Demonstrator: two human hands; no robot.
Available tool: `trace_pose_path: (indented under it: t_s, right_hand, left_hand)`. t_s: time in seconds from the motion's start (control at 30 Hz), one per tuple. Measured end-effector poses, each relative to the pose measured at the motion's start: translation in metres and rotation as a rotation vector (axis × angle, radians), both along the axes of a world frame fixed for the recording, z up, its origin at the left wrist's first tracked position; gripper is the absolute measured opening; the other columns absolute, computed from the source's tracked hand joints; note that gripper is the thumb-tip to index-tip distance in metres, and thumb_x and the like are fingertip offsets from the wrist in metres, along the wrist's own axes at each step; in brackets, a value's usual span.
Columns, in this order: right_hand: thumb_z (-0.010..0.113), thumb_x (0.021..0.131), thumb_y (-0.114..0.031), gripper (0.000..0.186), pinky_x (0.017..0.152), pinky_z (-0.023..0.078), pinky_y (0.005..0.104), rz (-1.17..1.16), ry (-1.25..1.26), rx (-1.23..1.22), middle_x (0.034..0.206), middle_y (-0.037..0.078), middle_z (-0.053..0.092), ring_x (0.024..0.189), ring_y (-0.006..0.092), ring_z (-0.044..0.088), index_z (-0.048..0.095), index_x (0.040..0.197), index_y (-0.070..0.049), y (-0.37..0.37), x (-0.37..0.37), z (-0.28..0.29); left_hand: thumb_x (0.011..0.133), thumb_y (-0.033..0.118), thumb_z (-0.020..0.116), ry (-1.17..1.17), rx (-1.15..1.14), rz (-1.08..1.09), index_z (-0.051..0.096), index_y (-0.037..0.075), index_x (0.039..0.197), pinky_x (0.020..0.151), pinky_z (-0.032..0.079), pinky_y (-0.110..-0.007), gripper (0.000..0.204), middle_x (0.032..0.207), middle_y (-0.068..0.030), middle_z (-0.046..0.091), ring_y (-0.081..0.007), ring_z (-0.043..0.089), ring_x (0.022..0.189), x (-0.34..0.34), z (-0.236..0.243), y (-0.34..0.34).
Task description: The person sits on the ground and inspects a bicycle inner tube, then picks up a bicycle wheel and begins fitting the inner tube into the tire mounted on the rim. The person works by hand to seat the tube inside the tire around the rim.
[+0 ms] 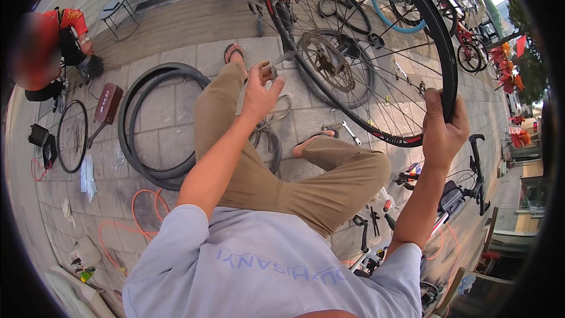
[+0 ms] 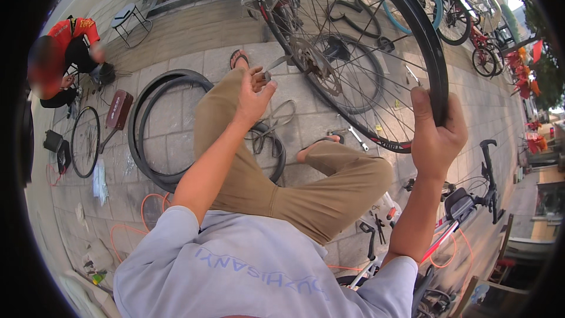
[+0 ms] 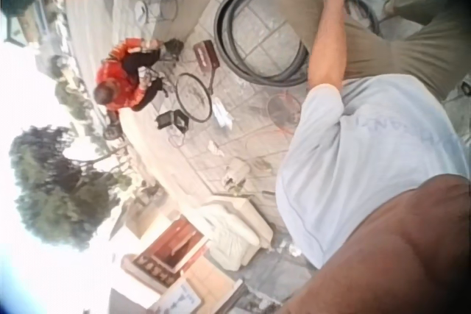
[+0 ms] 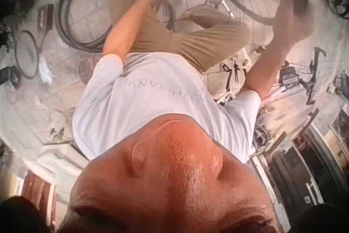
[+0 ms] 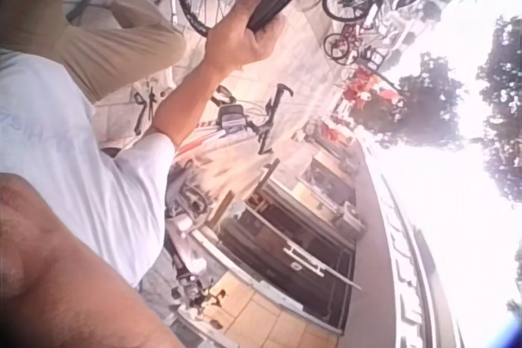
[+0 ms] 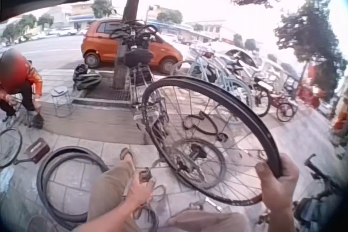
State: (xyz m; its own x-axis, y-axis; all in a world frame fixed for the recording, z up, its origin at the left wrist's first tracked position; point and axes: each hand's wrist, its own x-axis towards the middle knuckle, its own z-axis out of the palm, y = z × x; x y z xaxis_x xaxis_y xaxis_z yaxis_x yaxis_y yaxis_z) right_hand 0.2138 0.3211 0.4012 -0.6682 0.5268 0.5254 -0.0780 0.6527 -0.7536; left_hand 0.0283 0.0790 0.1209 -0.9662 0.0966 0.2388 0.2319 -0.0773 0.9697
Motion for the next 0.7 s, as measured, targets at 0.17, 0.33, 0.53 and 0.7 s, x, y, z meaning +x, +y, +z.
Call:
trace_pose_path:
  t_s: [0.17, 0.33, 0.53, 0.7]
  right_hand:
    - [0.083, 0.096, -0.019, 0.022, 0.058, 0.031, 0.0196, 0.046, 0.036, -0.083, 0.076, -0.009, 0.054, 0.066, 0.0011, 0.044, 0.069, 0.101, -0.002, 0.000, 0.003, -0.005]
    - [0.084, 0.095, -0.019, 0.024, 0.051, 0.029, 0.0197, 0.070, 0.052, -0.128, 0.073, -0.007, 0.055, 0.058, 0.0008, 0.043, 0.068, 0.100, -0.003, -0.005, 0.007, 0.001]
    - [0.085, 0.094, -0.021, 0.025, 0.045, 0.030, 0.0209, 0.067, 0.079, -0.165, 0.069, -0.005, 0.057, 0.050, 0.0020, 0.044, 0.067, 0.098, -0.003, -0.013, 0.012, 0.005]
    - [0.085, 0.094, -0.020, 0.025, 0.045, 0.029, 0.0209, 0.070, 0.079, -0.237, 0.070, -0.006, 0.056, 0.051, 0.0014, 0.043, 0.068, 0.099, -0.003, -0.017, 0.006, -0.002]
  left_hand:
    - [0.094, 0.021, 0.079, 0.213, -0.201, -0.155, 0.053, 0.005, 0.147, 0.086, 0.053, -0.034, 0.061, 0.134, -0.0109, 0.064, -0.0176, 0.066, 0.109, -0.024, 0.067, -0.001]
    - [0.092, 0.014, 0.081, 0.257, -0.315, -0.194, 0.062, 0.008, 0.140, 0.079, 0.054, -0.032, 0.052, 0.127, -0.0087, 0.064, -0.0153, 0.067, 0.095, -0.044, 0.060, 0.008]
    - [0.092, 0.015, 0.079, 0.365, -0.093, -0.072, 0.073, 0.004, 0.114, 0.076, 0.055, -0.035, 0.025, 0.106, -0.0108, 0.071, -0.0211, 0.069, 0.087, -0.046, 0.027, 0.017]
    - [0.097, 0.023, 0.071, 0.158, -0.431, -0.149, 0.075, 0.008, 0.107, 0.076, 0.056, -0.041, 0.019, 0.099, -0.0097, 0.074, -0.0301, 0.071, 0.088, 0.018, 0.034, 0.028]
